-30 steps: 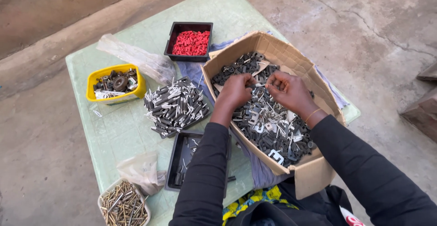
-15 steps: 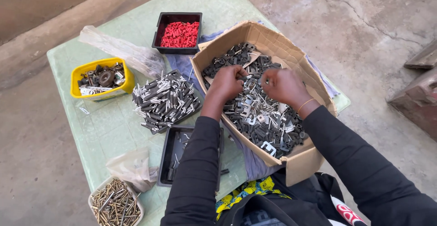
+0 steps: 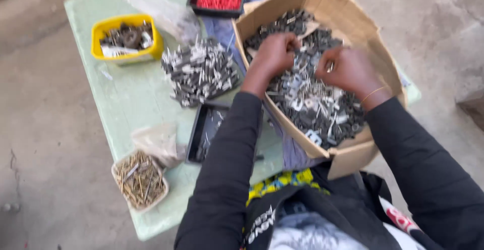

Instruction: Assembling cable clips by inserting nails into them and sorting the finished parts into a tray

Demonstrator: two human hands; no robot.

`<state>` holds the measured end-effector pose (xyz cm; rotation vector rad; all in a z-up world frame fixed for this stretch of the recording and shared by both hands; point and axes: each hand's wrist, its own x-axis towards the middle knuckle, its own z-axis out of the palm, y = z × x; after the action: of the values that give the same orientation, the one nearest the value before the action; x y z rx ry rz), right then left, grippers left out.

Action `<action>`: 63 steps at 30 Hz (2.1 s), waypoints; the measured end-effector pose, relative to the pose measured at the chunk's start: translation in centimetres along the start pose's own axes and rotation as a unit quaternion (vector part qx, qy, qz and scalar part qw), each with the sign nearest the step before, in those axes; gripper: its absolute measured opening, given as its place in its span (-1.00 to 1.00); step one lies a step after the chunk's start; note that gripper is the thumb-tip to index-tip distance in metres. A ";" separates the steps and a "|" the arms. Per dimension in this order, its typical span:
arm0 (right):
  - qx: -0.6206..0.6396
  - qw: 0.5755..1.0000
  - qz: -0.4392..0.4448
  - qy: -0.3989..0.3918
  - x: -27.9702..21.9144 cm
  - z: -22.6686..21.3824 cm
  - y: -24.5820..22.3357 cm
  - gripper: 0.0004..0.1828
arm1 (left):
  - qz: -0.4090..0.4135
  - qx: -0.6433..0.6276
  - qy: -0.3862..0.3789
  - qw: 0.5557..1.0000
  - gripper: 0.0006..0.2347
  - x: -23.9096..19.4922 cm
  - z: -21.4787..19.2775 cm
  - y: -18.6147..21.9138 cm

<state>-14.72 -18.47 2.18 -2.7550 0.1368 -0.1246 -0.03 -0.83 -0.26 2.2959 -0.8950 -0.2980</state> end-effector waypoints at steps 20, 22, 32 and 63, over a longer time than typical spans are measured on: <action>0.218 0.970 0.049 0.095 -0.5 -3.1 -2.9 -0.67 | 0.033 -0.039 -0.048 0.998 -0.83 -1.0 -1.0 -0.1; 0.193 0.977 0.049 0.075 0.3 -2.3 -2.7 -0.68 | 0.038 -0.041 -0.049 0.997 -0.83 -1.0 -0.9 0.0; 0.079 0.990 -0.028 0.112 1.3 0.1 -2.1 -0.94 | 0.026 -0.042 -0.045 0.998 -0.84 -0.8 -0.4 -0.3; 0.206 0.972 -0.004 0.110 1.8 1.9 -1.5 -0.81 | 0.017 0.029 -0.041 0.999 -0.87 -0.9 -0.1 -0.1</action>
<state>-12.58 -16.60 1.07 -2.3203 0.1401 -0.4131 -0.61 -0.17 -0.28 2.3337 -0.9936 -0.3583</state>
